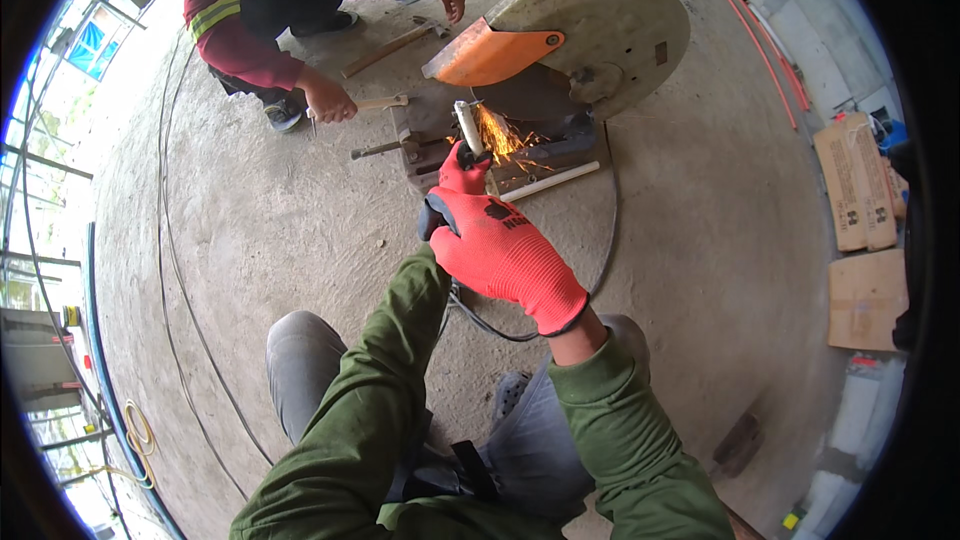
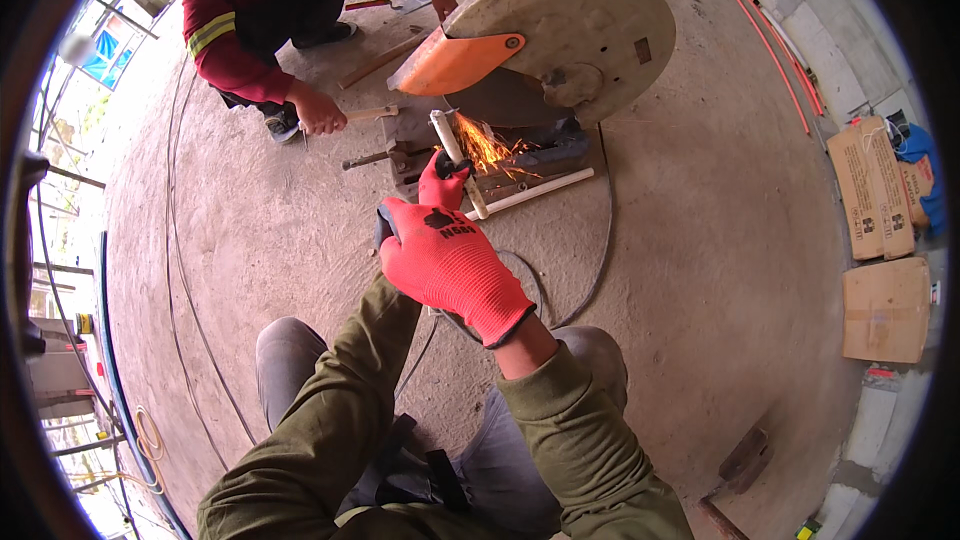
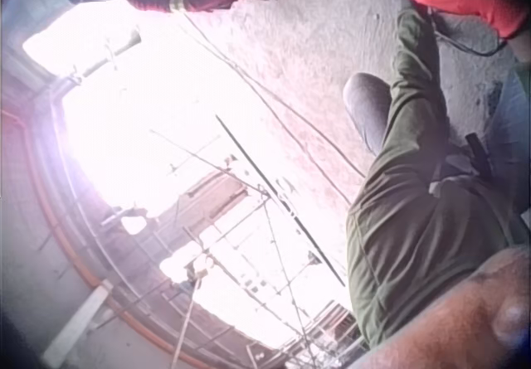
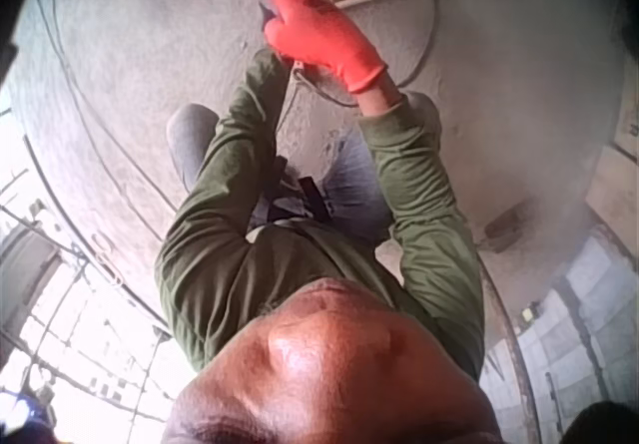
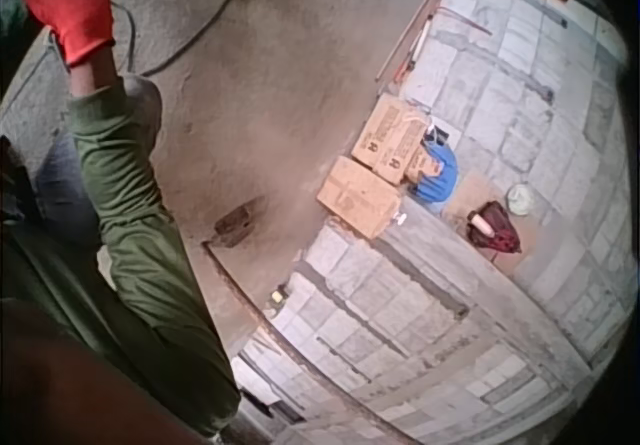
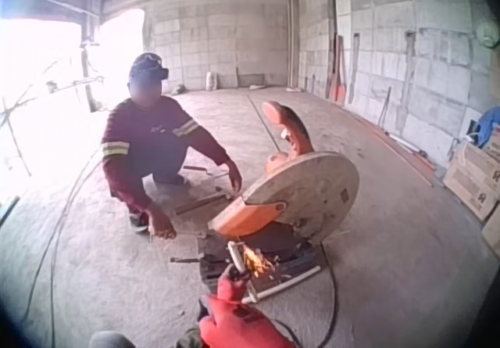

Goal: The person uses a chop saw to cut several white pipes into shorter segments. They position each pipe, lower the blade to cut, and then remove the cut pieces, repeating the process for multiple pipes.

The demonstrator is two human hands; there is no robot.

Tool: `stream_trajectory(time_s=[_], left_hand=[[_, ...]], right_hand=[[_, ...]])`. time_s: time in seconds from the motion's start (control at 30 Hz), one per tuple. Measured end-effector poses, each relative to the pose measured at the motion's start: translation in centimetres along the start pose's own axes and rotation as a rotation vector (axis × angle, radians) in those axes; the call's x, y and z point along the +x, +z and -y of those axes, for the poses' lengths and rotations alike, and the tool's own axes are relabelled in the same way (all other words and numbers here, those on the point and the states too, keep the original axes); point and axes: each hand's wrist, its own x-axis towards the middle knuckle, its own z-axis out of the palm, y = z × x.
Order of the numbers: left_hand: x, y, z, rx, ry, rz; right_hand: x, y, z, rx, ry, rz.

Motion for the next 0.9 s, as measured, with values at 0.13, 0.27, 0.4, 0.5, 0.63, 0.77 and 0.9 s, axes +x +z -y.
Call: stream_trajectory(time_s=[0.13,0.27,0.4,0.5,0.63,0.77,0.9], left_hand=[[-0.1,0.1,-0.1,-0.046,0.035,0.021],[0.0,0.3,-1.7,-0.042,0.063,0.048],[-0.1,0.6,-2.3,0.046,0.038,0.043],[0.3,-0.5,-1.5,-0.021,0.044,-0.021],[0.3,-0.5,-2.1,-0.001,0.052,0.011],[-0.1,0.2,-3.5,-0.046,0.043,0.035],[0.0,-0.1,-2.3,0.022,0.076,0.005]], right_hand=[[0.0,0.9,-0.7,0.025,-0.028,-0.098],[0.0,-0.6,0.3,0.022,0.02,0.023],[-0.4,-0.2,-0.1,0.019,-0.013,-0.059],[0.0,1.1,-0.5,0.014,-0.07,-0.133],[0.3,0.8,-0.4,0.008,-0.039,-0.089],[0.2,0.6,-0.6,0.022,-0.034,-0.084],[0.3,-0.8,0.8,0.027,0.035,0.085]])
